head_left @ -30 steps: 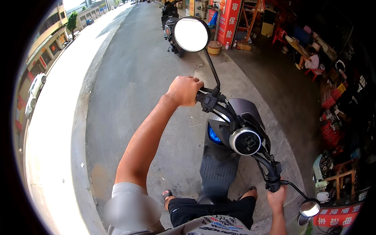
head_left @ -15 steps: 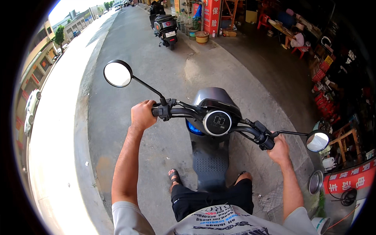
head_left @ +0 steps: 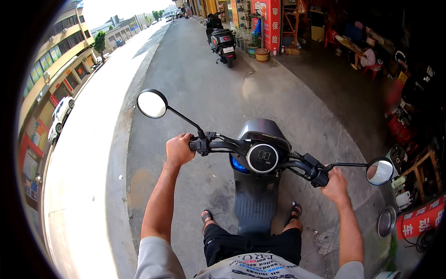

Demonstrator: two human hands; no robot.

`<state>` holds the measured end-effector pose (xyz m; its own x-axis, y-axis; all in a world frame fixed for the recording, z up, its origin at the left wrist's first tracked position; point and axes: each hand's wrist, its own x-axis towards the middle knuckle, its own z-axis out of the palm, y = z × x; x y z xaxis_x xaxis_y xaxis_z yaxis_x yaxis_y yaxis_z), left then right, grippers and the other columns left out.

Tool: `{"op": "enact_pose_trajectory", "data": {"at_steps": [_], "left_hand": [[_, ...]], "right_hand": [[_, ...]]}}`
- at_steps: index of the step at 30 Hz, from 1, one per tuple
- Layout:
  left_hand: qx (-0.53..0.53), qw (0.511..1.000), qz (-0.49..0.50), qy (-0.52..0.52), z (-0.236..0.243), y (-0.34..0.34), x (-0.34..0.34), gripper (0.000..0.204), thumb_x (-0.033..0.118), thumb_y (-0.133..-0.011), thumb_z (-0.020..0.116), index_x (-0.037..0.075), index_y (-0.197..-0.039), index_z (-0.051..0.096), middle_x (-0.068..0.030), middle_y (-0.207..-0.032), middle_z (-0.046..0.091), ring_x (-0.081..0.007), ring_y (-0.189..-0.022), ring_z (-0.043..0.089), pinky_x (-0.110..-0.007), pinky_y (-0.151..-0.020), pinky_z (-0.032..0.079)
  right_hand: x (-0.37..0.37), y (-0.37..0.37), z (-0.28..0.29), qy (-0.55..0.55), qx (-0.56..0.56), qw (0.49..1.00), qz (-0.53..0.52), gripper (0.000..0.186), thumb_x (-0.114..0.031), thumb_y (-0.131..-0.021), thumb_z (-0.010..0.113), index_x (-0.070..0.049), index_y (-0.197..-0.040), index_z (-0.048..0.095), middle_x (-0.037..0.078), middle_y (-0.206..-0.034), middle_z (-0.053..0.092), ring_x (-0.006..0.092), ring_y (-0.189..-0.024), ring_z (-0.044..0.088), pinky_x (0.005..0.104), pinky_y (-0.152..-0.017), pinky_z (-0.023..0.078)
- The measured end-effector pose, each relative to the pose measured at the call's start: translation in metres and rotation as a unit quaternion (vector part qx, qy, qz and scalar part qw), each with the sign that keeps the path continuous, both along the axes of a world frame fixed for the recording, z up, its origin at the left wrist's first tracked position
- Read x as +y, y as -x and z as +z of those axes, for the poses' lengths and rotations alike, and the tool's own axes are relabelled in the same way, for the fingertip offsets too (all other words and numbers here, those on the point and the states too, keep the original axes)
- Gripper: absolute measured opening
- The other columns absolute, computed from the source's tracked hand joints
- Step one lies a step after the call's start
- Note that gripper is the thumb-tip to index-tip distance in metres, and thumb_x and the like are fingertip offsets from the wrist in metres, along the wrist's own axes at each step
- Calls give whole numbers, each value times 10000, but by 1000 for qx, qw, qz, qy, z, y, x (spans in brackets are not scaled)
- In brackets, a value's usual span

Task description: The person uses a wrench to tighten bolts on the handlebar of a scooter. They then move the scooter outside the shop and park it next to another scooter.

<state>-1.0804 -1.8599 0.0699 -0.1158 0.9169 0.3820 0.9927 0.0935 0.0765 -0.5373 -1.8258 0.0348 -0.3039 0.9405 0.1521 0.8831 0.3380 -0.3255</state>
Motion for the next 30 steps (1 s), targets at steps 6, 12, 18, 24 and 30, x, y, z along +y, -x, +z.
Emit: {"op": "enact_pose_trajectory", "data": {"at_steps": [6, 12, 18, 24, 30], "left_hand": [[-18, 999, 33, -29, -15, -20, -66, 267, 156, -636, 672, 127, -900, 701, -60, -869, 702, -280, -814, 680, -380, -691, 547], [-37, 997, 56, -46, -25, -31, -111, 240, 157, -631, 672, 108, -865, 693, -72, -842, 694, -287, -794, 677, -390, -683, 546], [-38, 996, 69, -30, -28, -18, -136, 249, 160, -630, 672, 107, -874, 682, -70, -845, 688, -292, -793, 676, -396, -681, 545], [-56, 995, 77, 3, -36, 6, -143, 322, 138, -617, 687, 124, -938, 693, -57, -900, 696, -277, -840, 678, -377, -716, 547], [-104, 991, 68, -51, -32, 36, -165, 303, 81, -611, 691, 102, -911, 654, -53, -968, 688, -274, -883, 670, -375, -731, 539]], "right_hand": [[-4, -22, 2, -28, -6, 998, 48, 516, -48, -639, 678, -50, -1148, 596, 122, -1044, 609, 359, -1047, 553, 453, -869, 476], [-14, -26, 2, -44, -18, 996, 76, 472, -48, -627, 680, -51, -1094, 611, 138, -1012, 616, 375, -1015, 562, 453, -870, 471], [-37, -11, 7, -53, -40, 994, 82, 489, -44, -616, 683, -56, -1100, 614, 145, -1028, 618, 378, -1021, 562, 450, -888, 469], [-72, 31, 7, -91, -47, 993, -59, 490, -42, -640, 712, -48, -1121, 619, 187, -1043, 628, 404, -1036, 572, 467, -847, 479], [-85, 71, 16, -107, -28, 993, -26, 527, -106, -670, 743, -61, -1178, 611, 174, -970, 672, 403, -935, 636, 468, -777, 507]]}}
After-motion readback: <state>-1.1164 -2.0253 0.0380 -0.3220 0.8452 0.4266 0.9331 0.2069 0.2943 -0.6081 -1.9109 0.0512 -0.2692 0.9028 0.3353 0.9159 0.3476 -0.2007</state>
